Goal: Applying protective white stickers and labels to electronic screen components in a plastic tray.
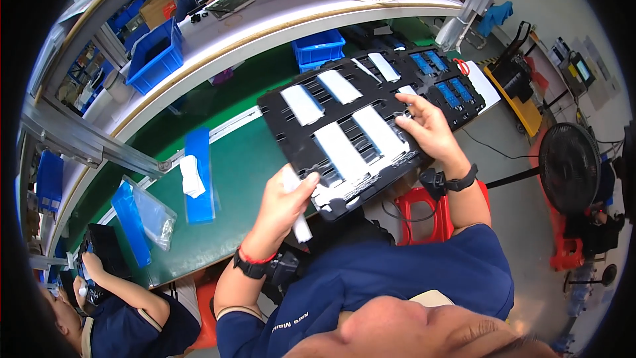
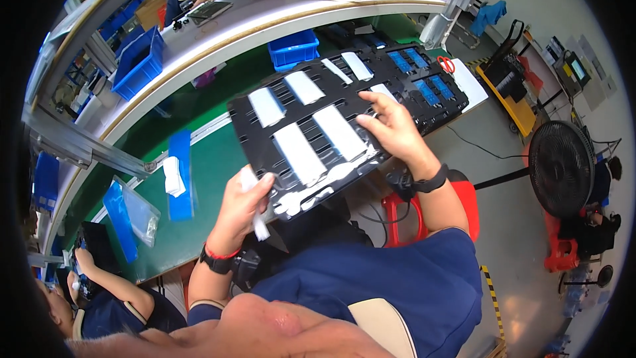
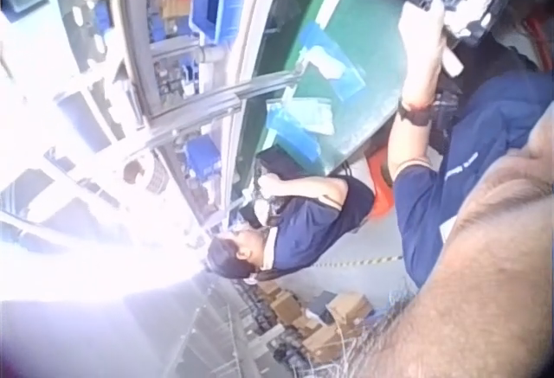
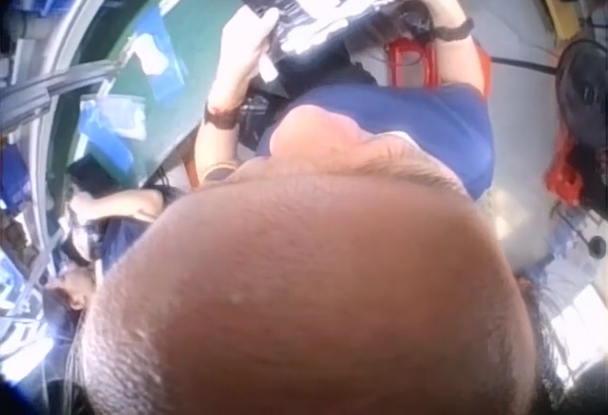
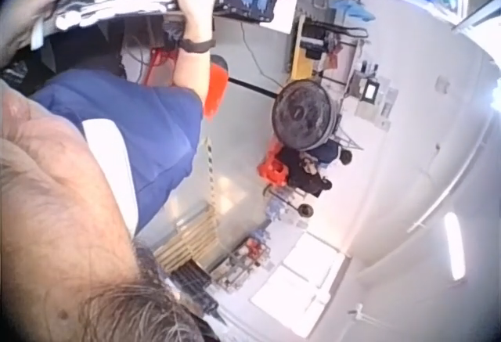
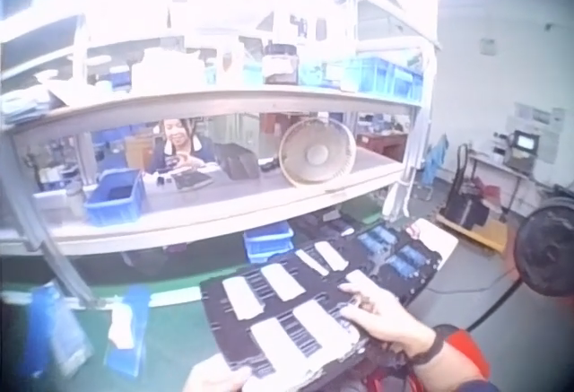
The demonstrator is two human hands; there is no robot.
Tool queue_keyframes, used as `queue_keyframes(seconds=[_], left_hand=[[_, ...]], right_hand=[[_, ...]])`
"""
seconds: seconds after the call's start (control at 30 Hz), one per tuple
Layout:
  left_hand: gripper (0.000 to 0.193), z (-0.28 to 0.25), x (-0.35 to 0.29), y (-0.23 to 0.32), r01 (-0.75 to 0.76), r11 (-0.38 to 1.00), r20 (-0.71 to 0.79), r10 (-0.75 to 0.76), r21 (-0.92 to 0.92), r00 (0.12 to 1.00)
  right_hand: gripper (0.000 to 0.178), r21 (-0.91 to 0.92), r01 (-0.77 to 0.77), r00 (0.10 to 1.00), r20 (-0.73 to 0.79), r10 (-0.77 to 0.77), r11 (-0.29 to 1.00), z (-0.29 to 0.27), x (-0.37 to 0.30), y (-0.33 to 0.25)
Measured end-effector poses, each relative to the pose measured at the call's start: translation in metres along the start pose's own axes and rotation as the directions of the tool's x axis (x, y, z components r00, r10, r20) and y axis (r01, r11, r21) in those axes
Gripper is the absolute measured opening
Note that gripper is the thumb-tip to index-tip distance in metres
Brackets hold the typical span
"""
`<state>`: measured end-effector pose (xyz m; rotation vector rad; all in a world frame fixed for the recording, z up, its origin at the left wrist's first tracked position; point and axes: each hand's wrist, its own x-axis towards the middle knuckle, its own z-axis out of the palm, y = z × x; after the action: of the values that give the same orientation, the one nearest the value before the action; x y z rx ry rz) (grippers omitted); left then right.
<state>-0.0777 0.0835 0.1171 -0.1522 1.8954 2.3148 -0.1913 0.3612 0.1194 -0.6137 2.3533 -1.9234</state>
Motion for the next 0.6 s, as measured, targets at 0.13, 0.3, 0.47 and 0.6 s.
queue_keyframes(seconds=[0.13, 0.3, 0.47, 0.6], left_hand=[[0.016, 0.023, 0.043, -0.008, 0.002, 0.999, 0.121, -0.006, 0.034, 0.993], [0.014, 0.055, 0.096, -0.028, -0.049, 0.996, 0.203, 0.064, -0.075, 0.977], [0.012, 0.074, 0.13, -0.044, -0.018, 1.0, 0.18, 0.018, -0.002, 0.983], [0.02, 0.082, 0.147, -0.06, -0.038, 0.993, 0.157, 0.02, 0.112, 0.987]], right_hand=[[0.041, 0.024, -0.013, 0.997, -0.071, 0.014, 1.0, -0.041, 0.01, 0.016], [0.043, 0.011, 0.007, 0.991, -0.135, -0.005, 1.0, -0.083, 0.026, 0.04], [0.041, -0.082, -0.009, 0.992, -0.129, -0.002, 0.997, -0.113, 0.043, 0.073], [0.039, -0.153, -0.081, 0.985, -0.162, 0.055, 0.985, -0.126, 0.049, 0.099]])
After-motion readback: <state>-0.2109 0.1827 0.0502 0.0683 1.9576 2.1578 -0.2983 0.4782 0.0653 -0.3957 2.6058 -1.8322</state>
